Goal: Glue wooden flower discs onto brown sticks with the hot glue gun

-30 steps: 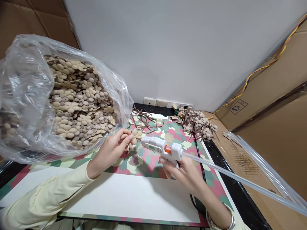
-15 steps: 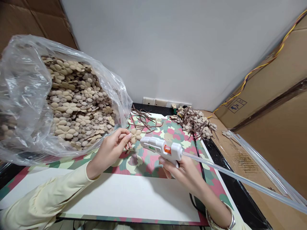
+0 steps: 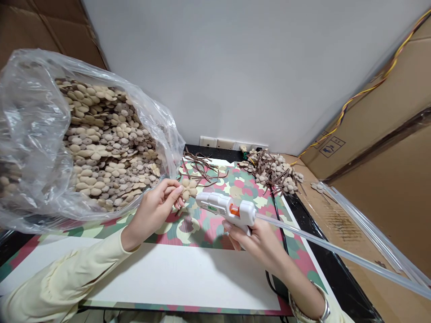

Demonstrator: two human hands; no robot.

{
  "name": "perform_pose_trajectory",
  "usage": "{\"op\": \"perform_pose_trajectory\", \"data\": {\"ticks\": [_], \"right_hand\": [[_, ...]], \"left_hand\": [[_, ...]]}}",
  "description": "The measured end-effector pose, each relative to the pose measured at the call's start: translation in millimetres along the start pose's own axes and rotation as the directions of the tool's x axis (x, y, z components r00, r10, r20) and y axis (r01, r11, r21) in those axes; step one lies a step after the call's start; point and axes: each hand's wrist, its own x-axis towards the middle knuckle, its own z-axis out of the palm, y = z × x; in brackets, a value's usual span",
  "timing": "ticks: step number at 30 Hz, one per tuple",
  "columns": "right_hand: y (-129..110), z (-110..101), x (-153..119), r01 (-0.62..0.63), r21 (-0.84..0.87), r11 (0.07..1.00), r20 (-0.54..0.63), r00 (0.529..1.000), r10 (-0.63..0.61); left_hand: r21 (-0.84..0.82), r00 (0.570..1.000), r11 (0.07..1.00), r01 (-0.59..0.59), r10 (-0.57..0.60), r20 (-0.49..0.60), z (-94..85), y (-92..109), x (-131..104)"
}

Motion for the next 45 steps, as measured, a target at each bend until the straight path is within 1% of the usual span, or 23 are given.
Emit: {"op": "perform_pose_trajectory", "data": {"ticks": [4, 7, 10, 13, 15, 17, 21, 23, 28, 36, 45], "right_hand": [[-2.1, -0.5, 0.5, 0.021, -0.008, 1.000, -0.004, 1.000, -0.021], [0.0, -0.8, 0.4, -0.007, 0.012, 1.000, -0.013, 1.000, 0.007], [2.5, -1.9, -0.6, -0.040, 0.109, 0.993, -0.011, 0.999, 0.042], [2.6, -3.1, -1.1, -0.018, 0.229, 0.973, 0.006, 1.000, 0.017], [1.6, -3.3, -0.6, -0.016, 0.257, 0.966, 0.006, 1.000, 0.015], [0.7, -2.8, 0.4, -0.024, 0.230, 0.973, -0.005, 1.000, 0.026], [0.3, -1.3, 2.2, -0.030, 0.109, 0.994, -0.035, 0.999, 0.034], [0.7, -0.8, 2.4, -0.043, 0.075, 0.996, -0.044, 0.998, 0.046], [1.6, -0.7, 1.2, -0.050, 0.070, 0.996, -0.036, 0.998, 0.053], [2.5, -0.5, 0.6, -0.020, 0.061, 0.998, -0.049, 0.999, 0.022], [4.2, 0.3, 0.0, -0.012, 0.034, 0.999, -0.059, 0.998, 0.014]], "left_hand": [[-0.045, 1.000, 0.999, 0.009, -0.009, -0.005, -0.1, -0.1, 0.7], [-0.094, 1.000, 0.995, 0.027, -0.027, 0.006, -0.9, 0.0, 1.3], [-0.123, 0.999, 0.991, 0.044, -0.044, 0.009, -1.8, -0.5, 2.4], [-0.111, 0.999, 0.993, 0.046, -0.046, 0.004, -1.4, -2.4, 2.9], [-0.095, 0.999, 0.994, 0.046, -0.045, 0.011, -0.4, -3.6, 2.7], [-0.086, 0.999, 0.995, 0.050, -0.048, 0.024, 0.8, -3.9, 1.8], [-0.083, 0.998, 0.995, 0.049, -0.045, 0.046, 2.1, -1.0, -0.6], [-0.082, 0.997, 0.995, 0.050, -0.045, 0.056, 2.2, 0.7, -1.4], [-0.093, 0.997, 0.994, 0.061, -0.055, 0.056, 2.4, 0.8, -1.3], [-0.119, 0.997, 0.991, 0.066, -0.062, 0.039, 1.4, -3.2, -0.1], [-0.255, 0.988, 0.955, 0.150, -0.138, 0.065, -0.2, -2.2, 3.5]]}}
